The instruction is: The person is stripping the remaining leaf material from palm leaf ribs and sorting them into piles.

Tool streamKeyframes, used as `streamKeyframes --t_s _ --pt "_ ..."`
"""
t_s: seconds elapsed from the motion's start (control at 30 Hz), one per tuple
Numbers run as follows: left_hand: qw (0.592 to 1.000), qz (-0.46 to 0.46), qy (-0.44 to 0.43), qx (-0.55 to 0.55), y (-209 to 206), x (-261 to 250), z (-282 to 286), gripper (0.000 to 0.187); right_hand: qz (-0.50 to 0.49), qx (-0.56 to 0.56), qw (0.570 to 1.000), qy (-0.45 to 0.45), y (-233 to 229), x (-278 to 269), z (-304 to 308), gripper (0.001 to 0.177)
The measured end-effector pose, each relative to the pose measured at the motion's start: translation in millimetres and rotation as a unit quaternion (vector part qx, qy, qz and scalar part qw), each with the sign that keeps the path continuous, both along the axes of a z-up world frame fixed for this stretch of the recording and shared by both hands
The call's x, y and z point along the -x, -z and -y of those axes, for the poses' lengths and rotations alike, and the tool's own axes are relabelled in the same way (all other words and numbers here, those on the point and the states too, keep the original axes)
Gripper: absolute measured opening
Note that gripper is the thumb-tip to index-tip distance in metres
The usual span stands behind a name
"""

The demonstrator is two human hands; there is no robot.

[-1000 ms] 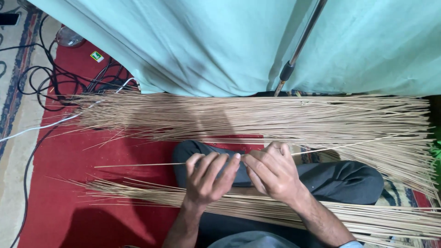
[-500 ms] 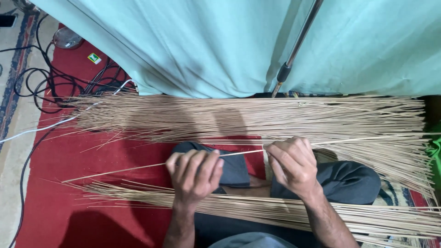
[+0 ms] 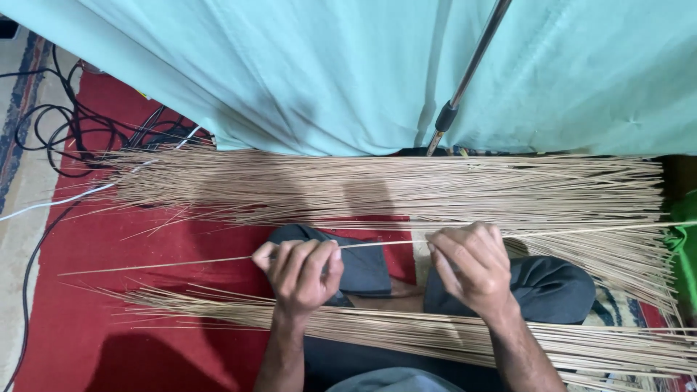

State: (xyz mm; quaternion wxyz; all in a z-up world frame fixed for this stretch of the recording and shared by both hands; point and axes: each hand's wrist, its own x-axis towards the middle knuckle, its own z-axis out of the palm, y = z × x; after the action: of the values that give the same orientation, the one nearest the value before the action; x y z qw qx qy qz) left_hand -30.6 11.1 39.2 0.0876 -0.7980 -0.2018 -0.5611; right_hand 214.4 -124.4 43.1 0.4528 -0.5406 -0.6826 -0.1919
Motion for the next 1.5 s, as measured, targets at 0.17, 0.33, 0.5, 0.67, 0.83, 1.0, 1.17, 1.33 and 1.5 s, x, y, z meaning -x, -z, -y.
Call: streamKeyframes --t_s 0.17,0.33,0.5,0.67,0.83,1.0,1.17,1.33,1.5 --pt "1.0 -0.008 0.014 0.011 -1.6 -7.5 4.2 0.016 0.001 -0.01 1.0 0.018 -15.8 7.4 -3.8 0.005" --pt "0.998 -0.004 0.063 0.02 9.4 -45.2 25.6 0.019 -0.004 -0.015 1.0 -0.005 -16.5 32.5 -12.2 0.006" --pt "0.997 -0.002 0.068 0.025 10.5 -49.3 29.6 0.008 -0.005 -0.01 1.0 -0.024 -21.9 36.7 -9.0 0.007" --pt "0.999 -0.007 0.037 0.034 9.9 -16.1 8.4 0.012 0.005 0.005 1.0 0.009 2.0 -6.2 7.8 0.008" --pt "0.999 -0.017 0.03 0.039 -0.9 -14.2 6.5 0.012 0.018 -0.005 0.999 0.04 -2.4 -12.0 7.8 0.006" --pt "0.996 -0.008 0.082 0.033 3.7 -54.1 32.5 0.015 -0.007 -0.023 1.0 0.008 -13.4 23.7 -6.3 0.006" --pt "0.997 -0.012 0.074 0.032 6.0 -49.3 31.3 0.01 -0.006 -0.017 1.0 0.0 -15.1 26.4 -2.9 0.006" --pt "0.998 -0.016 0.046 0.037 11.3 -20.2 8.9 0.013 -0.004 -0.01 1.0 0.017 14.6 -12.6 9.8 0.008" --pt "0.998 -0.019 0.033 0.046 4.3 -15.7 1.9 0.011 -0.005 -0.009 0.998 0.063 -1.7 -15.2 10.8 0.005"
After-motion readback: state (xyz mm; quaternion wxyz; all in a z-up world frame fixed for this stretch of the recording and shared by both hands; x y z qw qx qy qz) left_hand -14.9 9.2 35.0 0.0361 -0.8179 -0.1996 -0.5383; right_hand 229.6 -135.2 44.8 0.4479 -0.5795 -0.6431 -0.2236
